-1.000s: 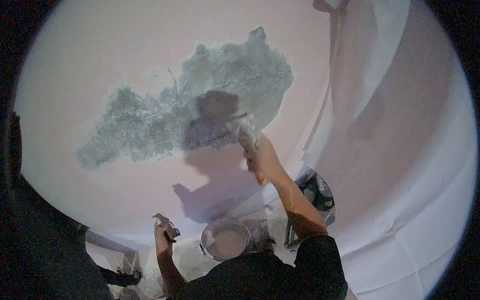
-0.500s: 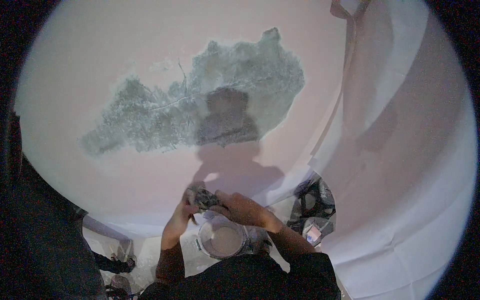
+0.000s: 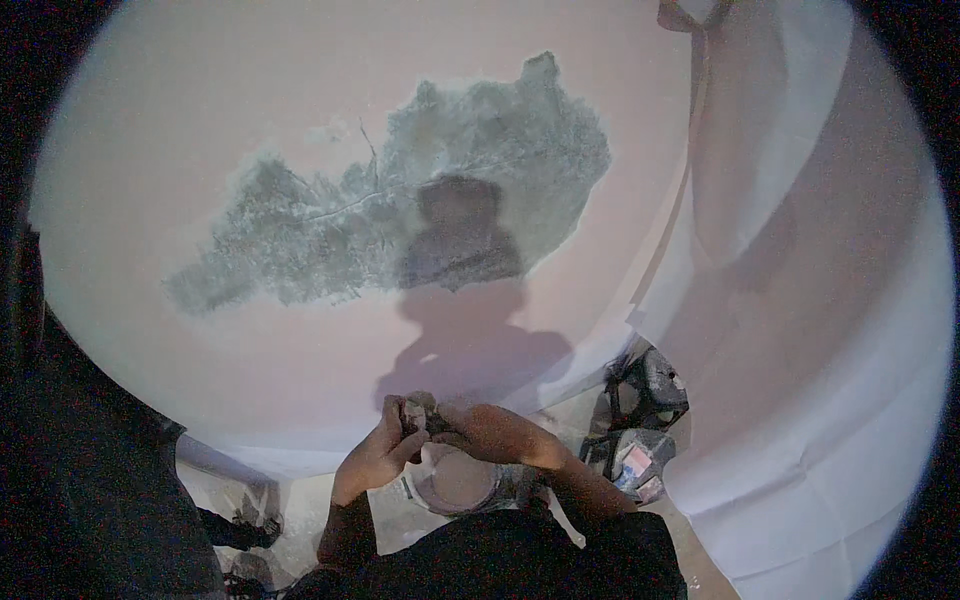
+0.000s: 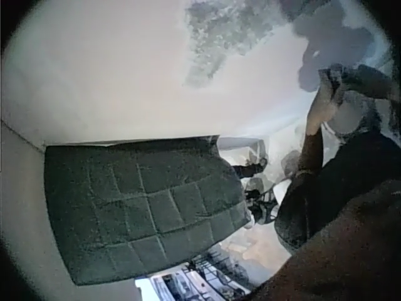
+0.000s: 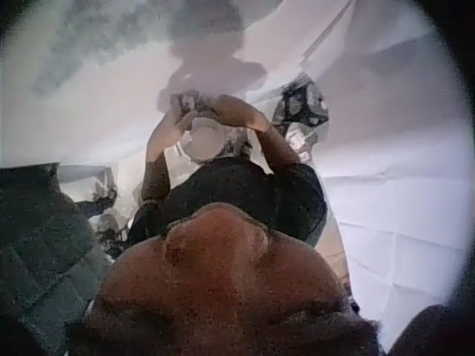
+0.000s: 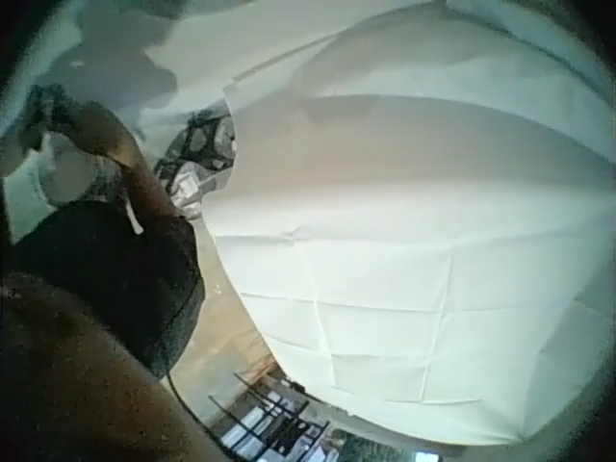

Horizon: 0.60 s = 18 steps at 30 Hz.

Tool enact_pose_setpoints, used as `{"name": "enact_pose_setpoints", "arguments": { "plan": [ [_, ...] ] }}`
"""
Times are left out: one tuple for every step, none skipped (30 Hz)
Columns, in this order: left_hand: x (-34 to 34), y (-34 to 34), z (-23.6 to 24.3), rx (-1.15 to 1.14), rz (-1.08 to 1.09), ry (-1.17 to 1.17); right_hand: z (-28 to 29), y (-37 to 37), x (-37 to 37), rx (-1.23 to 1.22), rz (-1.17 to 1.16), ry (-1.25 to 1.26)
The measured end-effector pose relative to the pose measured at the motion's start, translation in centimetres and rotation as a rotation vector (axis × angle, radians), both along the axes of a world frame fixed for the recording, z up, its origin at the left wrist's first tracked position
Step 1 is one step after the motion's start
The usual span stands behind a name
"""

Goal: Patching and smoothing a damaged section of a wall using joint compound and a putty knife.

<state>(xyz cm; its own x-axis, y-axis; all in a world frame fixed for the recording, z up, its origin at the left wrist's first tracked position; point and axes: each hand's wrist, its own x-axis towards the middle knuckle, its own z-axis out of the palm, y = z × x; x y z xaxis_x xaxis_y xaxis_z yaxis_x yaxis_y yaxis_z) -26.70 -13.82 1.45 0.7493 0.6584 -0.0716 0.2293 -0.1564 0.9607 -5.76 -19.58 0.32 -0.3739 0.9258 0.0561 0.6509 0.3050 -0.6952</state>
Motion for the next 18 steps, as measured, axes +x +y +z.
{"name": "enact_pose_setpoints", "arguments": {
  "plan": [
    [-0.4,0.0,-0.3,-0.088,0.021,-0.038,0.2,0.1,-0.3,-0.026,0.008,-0.004],
    [-0.9,0.0,-1.0,-0.083,0.02,-0.039,0.1,0.0,-0.7,-0.021,0.007,-0.004],
    [-1.3,-0.1,-1.6,-0.019,0.045,-0.127,-0.1,-0.2,-1.2,-0.012,0.027,0.026],
    [-1.6,0.0,-1.9,0.045,0.07,-0.216,-0.2,-0.2,-1.7,-0.004,0.046,0.057],
    [-2.1,-0.1,-1.9,0.051,0.07,-0.219,-0.2,-0.1,-2.1,0.002,0.047,0.055],
    [-2.4,-0.4,-1.3,0.095,0.072,-0.118,-0.2,-0.1,-2.5,-0.046,0.041,0.011],
    [-2.7,-0.6,-1.1,0.14,0.075,-0.016,-0.3,-0.1,-2.8,-0.094,0.035,-0.032],
    [-2.9,-0.3,-1.6,0.141,0.071,-0.02,-0.6,-0.1,-2.9,-0.093,0.03,-0.035],
    [-3.2,0.2,-2.2,0.179,0.096,-0.052,-1.1,0.0,-2.9,-0.099,0.019,-0.056],
    [-3.5,0.4,-2.5,0.216,0.119,-0.085,-1.3,0.1,-3.0,-0.105,0.007,-0.077],
    [-3.6,0.4,-2.6,0.218,0.115,-0.087,-1.2,0.2,-3.1,-0.103,0.002,-0.079],
    [-3.6,0.3,-2.5,0.174,0.167,-0.114,-1.0,0.2,-3.3,-0.154,-0.002,-0.091],
    [-3.7,0.3,-2.5,0.128,0.217,-0.141,-0.8,0.2,-3.4,-0.206,-0.008,-0.103],
    [-3.6,0.5,-2.9,0.127,0.209,-0.143,-1.6,0.3,-3.2,-0.207,-0.016,-0.104],
    [-3.4,0.9,-3.5,0.159,0.23,-0.099,-2.4,0.5,-3.0,-0.184,0.009,-0.088],
    [-3.1,1.3,-4.0,0.192,0.25,-0.055,-2.9,0.7,-2.7,-0.161,0.033,-0.072],
    [-2.5,1.5,-4.2,0.192,0.244,-0.058,-3.1,0.6,-2.3,-0.16,0.027,-0.074],
    [-1.7,1.5,-4.6,0.279,0.295,-0.031,-2.0,0.3,-2.2,-0.146,-0.016,-0.109]
  ]
}}
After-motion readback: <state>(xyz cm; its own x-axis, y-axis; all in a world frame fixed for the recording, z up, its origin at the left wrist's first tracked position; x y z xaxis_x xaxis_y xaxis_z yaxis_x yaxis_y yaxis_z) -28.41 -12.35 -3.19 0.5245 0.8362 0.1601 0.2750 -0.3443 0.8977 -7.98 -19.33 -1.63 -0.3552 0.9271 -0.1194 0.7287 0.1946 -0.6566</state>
